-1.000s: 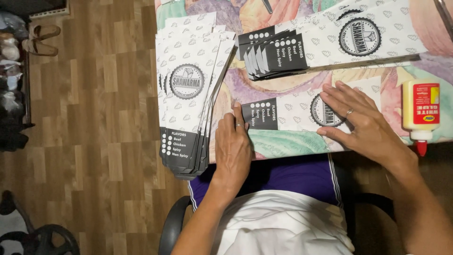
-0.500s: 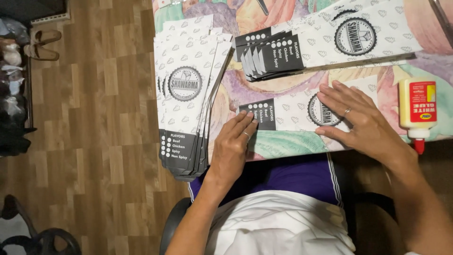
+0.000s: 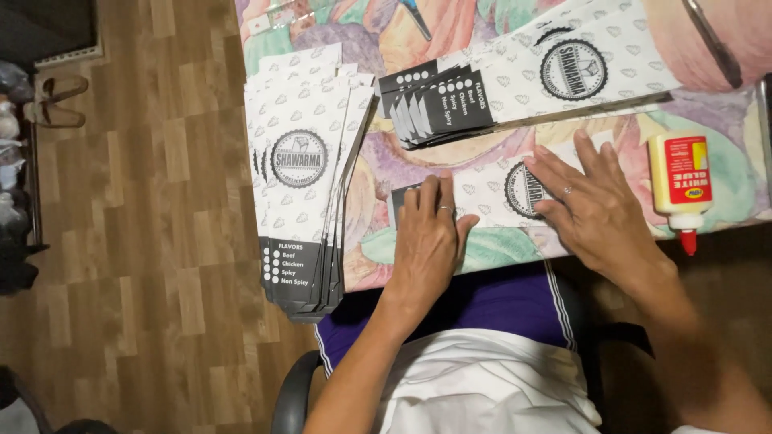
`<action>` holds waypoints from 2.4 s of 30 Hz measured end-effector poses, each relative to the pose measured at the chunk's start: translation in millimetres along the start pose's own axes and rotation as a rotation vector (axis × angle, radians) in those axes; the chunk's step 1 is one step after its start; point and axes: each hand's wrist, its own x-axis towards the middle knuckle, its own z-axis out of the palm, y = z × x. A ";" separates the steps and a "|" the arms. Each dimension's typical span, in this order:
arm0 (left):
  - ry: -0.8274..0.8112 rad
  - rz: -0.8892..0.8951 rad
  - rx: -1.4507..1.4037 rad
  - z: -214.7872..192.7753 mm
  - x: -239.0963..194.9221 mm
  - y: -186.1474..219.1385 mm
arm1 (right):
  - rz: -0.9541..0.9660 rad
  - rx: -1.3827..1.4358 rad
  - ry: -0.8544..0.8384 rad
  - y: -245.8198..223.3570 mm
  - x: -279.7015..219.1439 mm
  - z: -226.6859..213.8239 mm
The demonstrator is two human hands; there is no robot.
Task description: Applying glue to the edges of paper bags and folding them to complete the assembly.
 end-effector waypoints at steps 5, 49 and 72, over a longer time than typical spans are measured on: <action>0.058 0.000 0.044 -6.2 -8.4 -5.4 | 0.155 -0.470 -0.005 8.1 -14.8 5.7; -0.147 0.380 -0.263 -33.6 35.8 -42.2 | 0.979 0.937 0.948 -6.1 -82.0 -80.7; -0.371 0.161 -0.405 -48.6 68.4 -53.1 | 0.771 0.671 1.067 40.3 -125.8 6.7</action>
